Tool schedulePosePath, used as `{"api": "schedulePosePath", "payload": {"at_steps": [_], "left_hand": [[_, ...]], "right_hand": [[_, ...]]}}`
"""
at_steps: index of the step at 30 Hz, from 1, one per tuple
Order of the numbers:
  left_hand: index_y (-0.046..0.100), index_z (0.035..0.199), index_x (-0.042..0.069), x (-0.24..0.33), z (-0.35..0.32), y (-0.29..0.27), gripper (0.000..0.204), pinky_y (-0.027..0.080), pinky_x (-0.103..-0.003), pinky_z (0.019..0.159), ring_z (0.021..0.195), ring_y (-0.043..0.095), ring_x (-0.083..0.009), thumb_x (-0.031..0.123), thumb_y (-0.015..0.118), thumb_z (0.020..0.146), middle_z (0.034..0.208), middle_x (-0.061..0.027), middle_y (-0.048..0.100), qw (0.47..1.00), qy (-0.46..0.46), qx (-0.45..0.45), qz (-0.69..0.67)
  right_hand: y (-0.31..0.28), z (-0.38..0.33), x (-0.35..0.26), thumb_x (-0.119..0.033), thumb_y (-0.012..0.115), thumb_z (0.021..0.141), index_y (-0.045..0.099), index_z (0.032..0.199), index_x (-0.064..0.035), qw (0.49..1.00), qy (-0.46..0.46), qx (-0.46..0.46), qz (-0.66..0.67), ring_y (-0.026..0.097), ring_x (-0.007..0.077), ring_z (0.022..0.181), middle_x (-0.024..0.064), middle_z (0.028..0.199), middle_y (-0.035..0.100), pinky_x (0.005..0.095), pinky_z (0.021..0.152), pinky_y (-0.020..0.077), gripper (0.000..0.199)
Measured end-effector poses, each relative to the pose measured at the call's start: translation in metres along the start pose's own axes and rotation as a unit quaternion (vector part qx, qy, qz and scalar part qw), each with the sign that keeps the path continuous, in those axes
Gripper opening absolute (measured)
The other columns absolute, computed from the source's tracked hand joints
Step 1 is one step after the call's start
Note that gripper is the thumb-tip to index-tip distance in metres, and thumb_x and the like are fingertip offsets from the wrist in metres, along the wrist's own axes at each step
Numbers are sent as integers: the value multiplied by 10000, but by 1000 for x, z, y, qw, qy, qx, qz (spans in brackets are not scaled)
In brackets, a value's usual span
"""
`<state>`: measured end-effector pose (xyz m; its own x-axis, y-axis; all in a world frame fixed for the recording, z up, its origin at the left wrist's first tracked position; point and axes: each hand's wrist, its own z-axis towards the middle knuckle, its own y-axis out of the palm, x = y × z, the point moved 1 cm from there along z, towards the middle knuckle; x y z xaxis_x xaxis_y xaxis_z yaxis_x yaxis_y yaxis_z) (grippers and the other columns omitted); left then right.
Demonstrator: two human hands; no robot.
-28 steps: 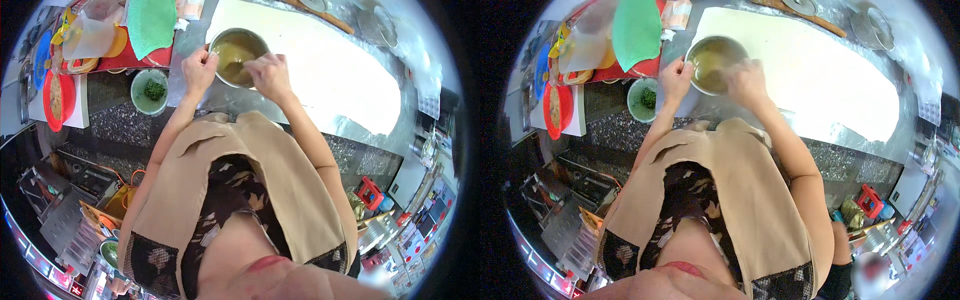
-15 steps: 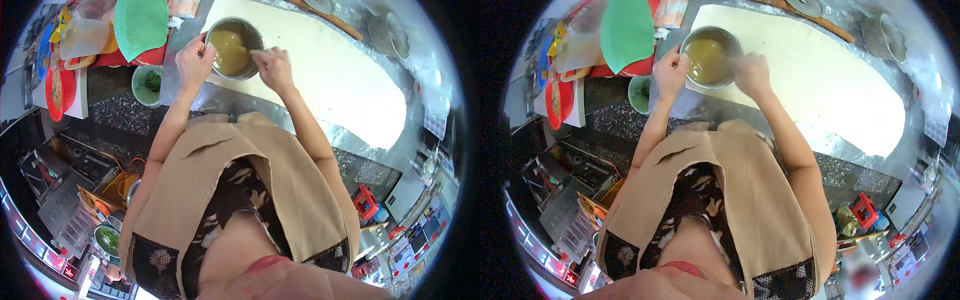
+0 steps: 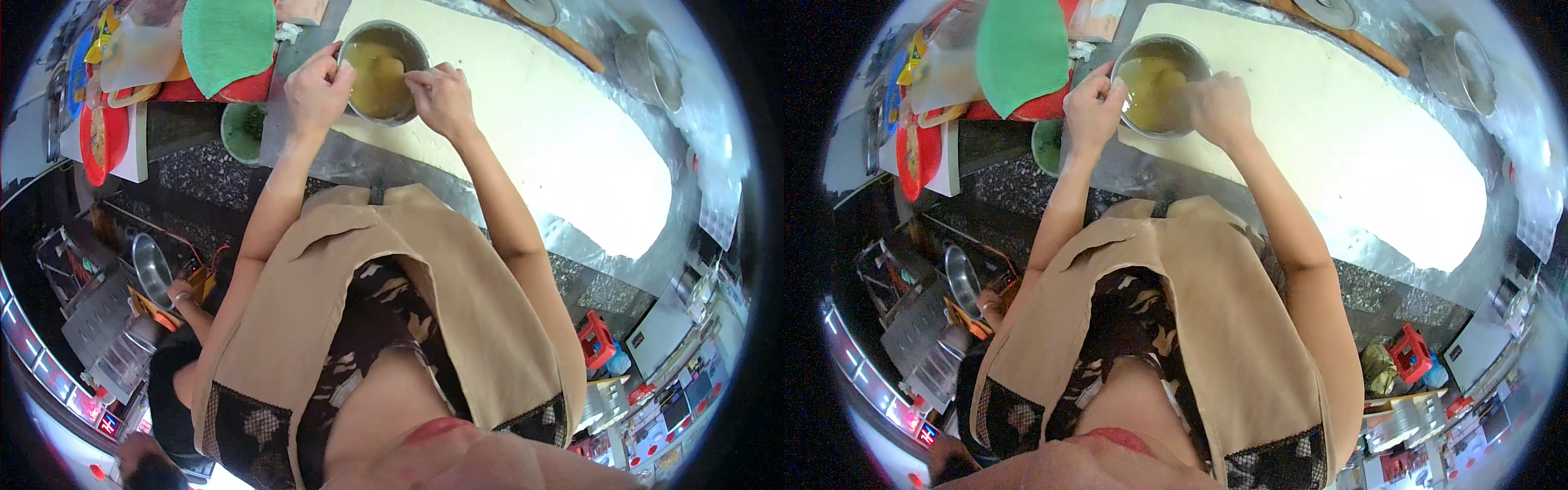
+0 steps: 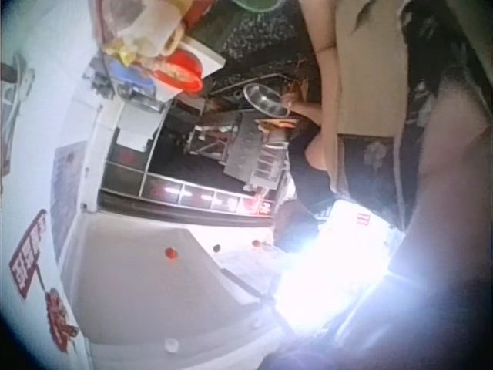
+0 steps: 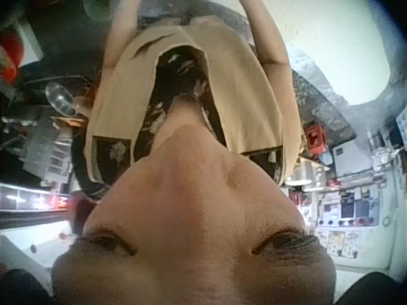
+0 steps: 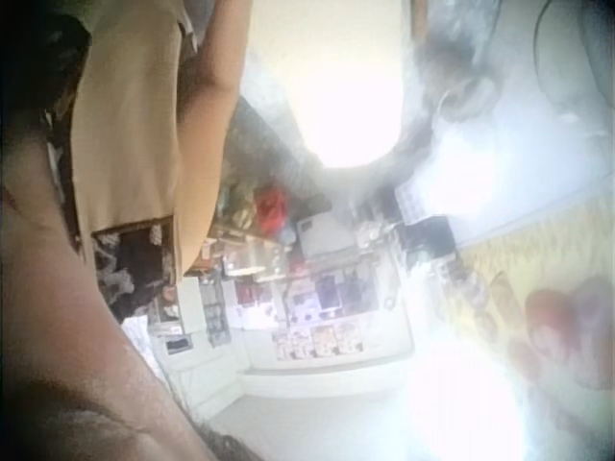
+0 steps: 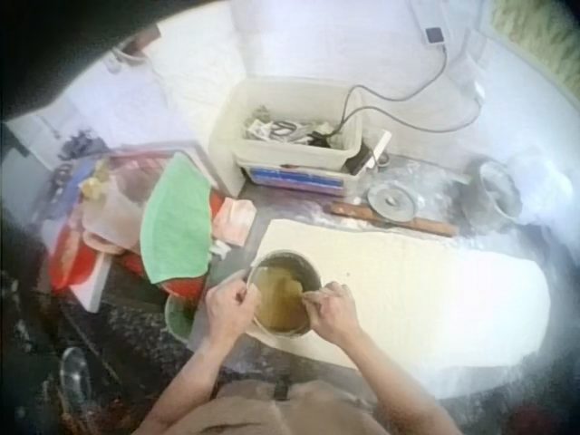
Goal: The person flattens a long piece of dough with a rolling pin and spreads a liquid mixture onto the dough by hand.
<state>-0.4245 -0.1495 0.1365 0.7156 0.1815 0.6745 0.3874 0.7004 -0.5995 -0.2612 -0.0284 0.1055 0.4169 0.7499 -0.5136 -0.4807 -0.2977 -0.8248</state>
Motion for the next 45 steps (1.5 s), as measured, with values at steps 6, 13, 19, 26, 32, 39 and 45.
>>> {"api": "schedulePosePath", "payload": {"at_steps": [6,13,19,26,32,39,45], "left_hand": [[471,570,-10,-2,2,-2,261,485,-374,564,684,657,-320,105,646,727,921,-188,680,1000,-13,-7,4],[476,556,17,2,5,-3,266,497,-387,573,695,661,-307,127,666,706,968,-132,695,999,-31,-30,30],[452,581,-13,10,9,1,287,499,-356,610,705,652,-286,120,652,738,1016,-156,681,997,5,-34,75],[447,565,2,-4,7,-8,306,485,-371,582,669,643,-284,151,650,737,1014,-123,688,992,-18,-28,121],[456,558,10,-3,12,-5,298,491,-383,589,673,646,-290,156,651,729,1007,-121,692,988,-8,-23,151],[458,563,10,4,11,4,304,501,-379,607,686,646,-299,154,657,741,1008,-134,689,989,-13,-40,143],[464,573,5,11,13,8,287,499,-370,604,687,645,-286,131,664,736,1024,-128,687,989,-4,-46,142]], "right_hand": [[9,3,4,-144,635,833,740,903,-114,998,30,36,35,597,243,767,53,743,668,369,749,451,130],[24,-9,16,-184,637,862,733,956,-71,959,190,51,205,645,217,746,154,776,679,317,698,501,176],[37,-24,33,-176,623,816,703,924,63,814,374,30,444,618,170,761,106,785,689,294,746,468,274],[-1,-32,35,-155,605,845,710,958,-16,828,342,153,416,593,204,841,70,807,675,324,804,435,207],[-3,-45,49,-72,601,780,707,902,-191,985,-3,159,-67,571,241,872,-4,771,644,374,750,376,201],[28,-13,27,-101,685,804,734,945,-155,973,5,189,135,569,239,833,29,790,673,343,760,438,159],[45,-24,44,-135,617,899,686,967,58,868,308,36,387,622,137,786,101,840,695,247,785,449,216]]}}
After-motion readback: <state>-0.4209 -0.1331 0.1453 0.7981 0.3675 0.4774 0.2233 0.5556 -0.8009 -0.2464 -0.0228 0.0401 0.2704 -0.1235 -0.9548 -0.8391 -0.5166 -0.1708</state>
